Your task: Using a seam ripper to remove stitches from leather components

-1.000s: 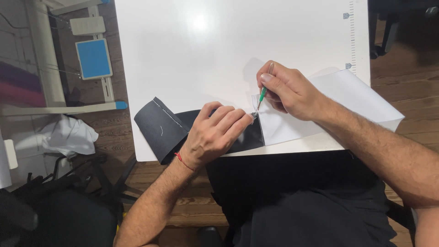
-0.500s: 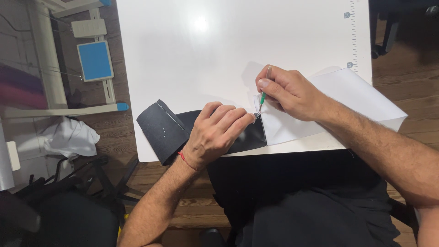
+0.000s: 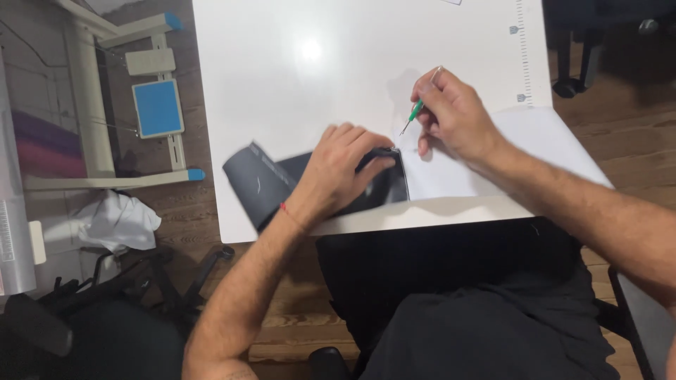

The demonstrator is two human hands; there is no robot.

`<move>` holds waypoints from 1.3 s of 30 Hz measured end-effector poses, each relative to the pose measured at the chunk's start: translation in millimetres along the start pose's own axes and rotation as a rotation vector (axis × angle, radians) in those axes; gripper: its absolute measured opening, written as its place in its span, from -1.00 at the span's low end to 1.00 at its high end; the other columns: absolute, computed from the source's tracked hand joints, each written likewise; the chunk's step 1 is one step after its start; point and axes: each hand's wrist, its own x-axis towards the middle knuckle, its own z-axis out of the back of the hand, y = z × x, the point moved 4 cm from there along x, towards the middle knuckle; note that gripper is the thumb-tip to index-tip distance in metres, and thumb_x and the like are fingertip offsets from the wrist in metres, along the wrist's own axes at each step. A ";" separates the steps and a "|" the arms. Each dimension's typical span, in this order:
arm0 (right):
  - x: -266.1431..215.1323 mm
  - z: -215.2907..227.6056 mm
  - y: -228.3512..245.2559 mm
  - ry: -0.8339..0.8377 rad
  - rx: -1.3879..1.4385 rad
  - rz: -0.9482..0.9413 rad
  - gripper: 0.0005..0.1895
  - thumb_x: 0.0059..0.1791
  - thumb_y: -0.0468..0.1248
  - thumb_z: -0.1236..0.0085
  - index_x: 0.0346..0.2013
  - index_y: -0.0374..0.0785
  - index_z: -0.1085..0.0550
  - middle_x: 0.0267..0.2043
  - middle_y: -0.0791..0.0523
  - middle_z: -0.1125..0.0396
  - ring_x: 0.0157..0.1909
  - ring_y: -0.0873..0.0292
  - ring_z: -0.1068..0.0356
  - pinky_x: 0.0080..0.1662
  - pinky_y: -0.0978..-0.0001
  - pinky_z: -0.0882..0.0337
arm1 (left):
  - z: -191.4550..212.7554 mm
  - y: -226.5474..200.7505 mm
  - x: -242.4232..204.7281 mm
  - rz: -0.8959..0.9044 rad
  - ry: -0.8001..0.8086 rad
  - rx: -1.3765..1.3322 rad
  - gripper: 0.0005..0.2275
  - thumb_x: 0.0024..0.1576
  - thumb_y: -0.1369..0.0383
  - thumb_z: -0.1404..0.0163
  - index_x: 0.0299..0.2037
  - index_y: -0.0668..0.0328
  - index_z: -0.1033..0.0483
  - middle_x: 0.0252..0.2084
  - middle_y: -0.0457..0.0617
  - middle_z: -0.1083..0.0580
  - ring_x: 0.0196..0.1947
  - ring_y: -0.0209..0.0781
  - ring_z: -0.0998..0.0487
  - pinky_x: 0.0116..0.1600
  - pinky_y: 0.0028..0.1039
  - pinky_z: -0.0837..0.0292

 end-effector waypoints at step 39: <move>14.6 14.9 2.4 0.061 -0.451 0.391 -0.76 0.14 -0.24 0.04 -0.29 -0.33 -0.49 -0.60 0.03 -0.36 -0.61 0.26 -0.22 -0.48 0.37 -0.35 | 3.1 19.4 23.5 -0.280 -0.113 0.154 -0.94 0.21 0.44 -0.16 -0.19 0.00 -0.59 -0.21 -0.16 -0.54 -0.25 -0.22 -0.53 -0.06 -0.44 -0.44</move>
